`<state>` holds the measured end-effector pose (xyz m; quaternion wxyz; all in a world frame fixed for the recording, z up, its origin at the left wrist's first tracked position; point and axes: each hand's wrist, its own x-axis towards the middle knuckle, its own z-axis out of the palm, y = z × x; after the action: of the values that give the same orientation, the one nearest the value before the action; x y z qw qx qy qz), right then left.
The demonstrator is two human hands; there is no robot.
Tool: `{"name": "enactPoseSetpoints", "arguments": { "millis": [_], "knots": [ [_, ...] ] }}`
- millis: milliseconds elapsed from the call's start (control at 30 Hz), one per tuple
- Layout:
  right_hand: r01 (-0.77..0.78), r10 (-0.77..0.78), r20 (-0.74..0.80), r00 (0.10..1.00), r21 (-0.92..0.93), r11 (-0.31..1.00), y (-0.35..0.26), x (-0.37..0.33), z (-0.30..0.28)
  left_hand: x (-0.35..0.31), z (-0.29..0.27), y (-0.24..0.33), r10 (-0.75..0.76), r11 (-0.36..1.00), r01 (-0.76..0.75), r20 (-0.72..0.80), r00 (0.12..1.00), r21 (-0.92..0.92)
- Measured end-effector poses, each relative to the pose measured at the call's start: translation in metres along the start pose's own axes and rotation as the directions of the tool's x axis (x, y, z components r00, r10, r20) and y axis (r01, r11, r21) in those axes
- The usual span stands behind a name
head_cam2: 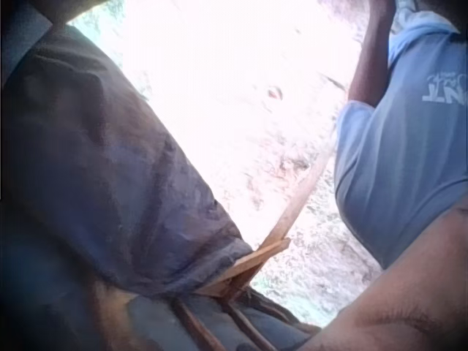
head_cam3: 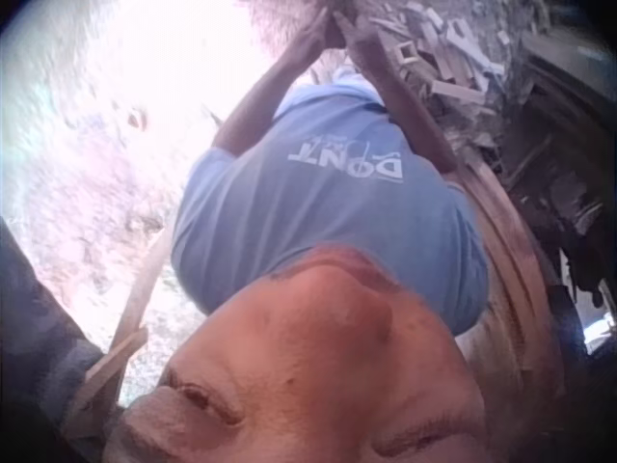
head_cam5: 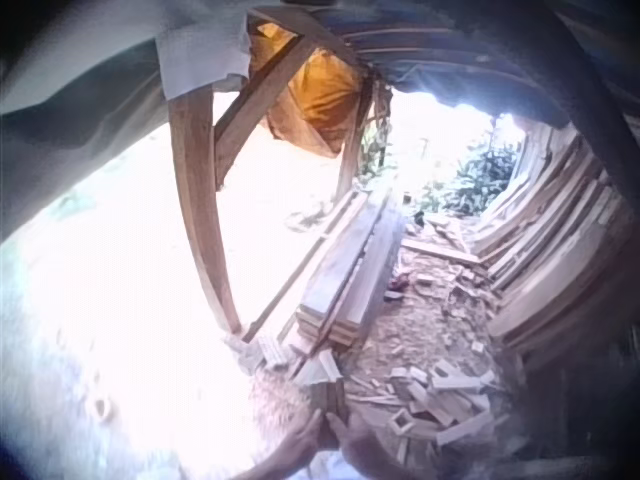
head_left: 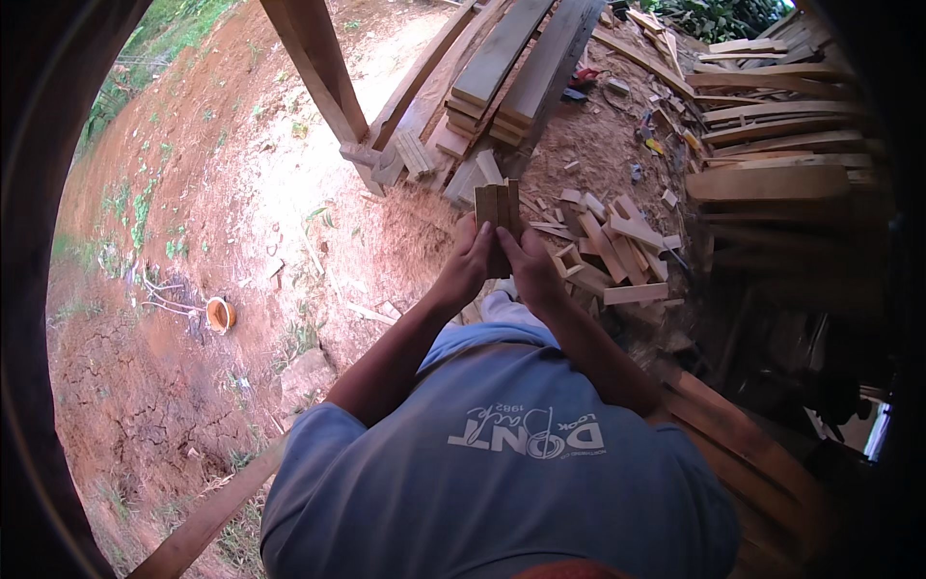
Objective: The person sorts through small wooden pieces and scraps in an outdoor workshop area. They pick up individual pieces, inspect them, and place them into a wooden crate or onto a pile. The person also sits on the ground to retrieve items from the crate.
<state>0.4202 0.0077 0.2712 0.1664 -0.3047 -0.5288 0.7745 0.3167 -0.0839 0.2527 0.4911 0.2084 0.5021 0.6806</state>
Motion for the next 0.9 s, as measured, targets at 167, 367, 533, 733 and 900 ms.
{"name": "enactPoseSetpoints", "arguments": {
  "millis": [167, 367, 533, 733, 900],
  "knots": [
    [0.014, -0.015, -0.020, 1.000, -0.046, 0.999, 0.002, 0.002, -0.003, 0.001, 0.005, 0.005, 0.019, 1.000, -0.019, -0.006, 1.000, -0.008],
    [0.027, -0.028, -0.038, 0.999, -0.033, 0.999, -0.006, -0.001, -0.002, 0.005, 0.009, 0.006, -0.005, 1.000, 0.005, -0.012, 1.000, 0.013],
    [0.027, -0.023, -0.033, 0.999, 0.109, 0.994, -0.004, 0.001, -0.004, 0.009, 0.013, 0.006, -0.060, 0.998, 0.061, -0.026, 0.998, 0.031],
    [0.062, -0.061, -0.008, 0.998, 0.135, 0.989, -0.006, 0.000, -0.013, 0.013, 0.018, 0.006, -0.103, 0.994, 0.103, 0.006, 0.995, -0.026],
    [0.033, -0.029, -0.023, 0.999, 0.150, 0.988, -0.015, -0.003, -0.015, 0.019, 0.017, 0.003, -0.119, 0.992, 0.120, 0.027, 0.993, -0.038]
  ]
}}
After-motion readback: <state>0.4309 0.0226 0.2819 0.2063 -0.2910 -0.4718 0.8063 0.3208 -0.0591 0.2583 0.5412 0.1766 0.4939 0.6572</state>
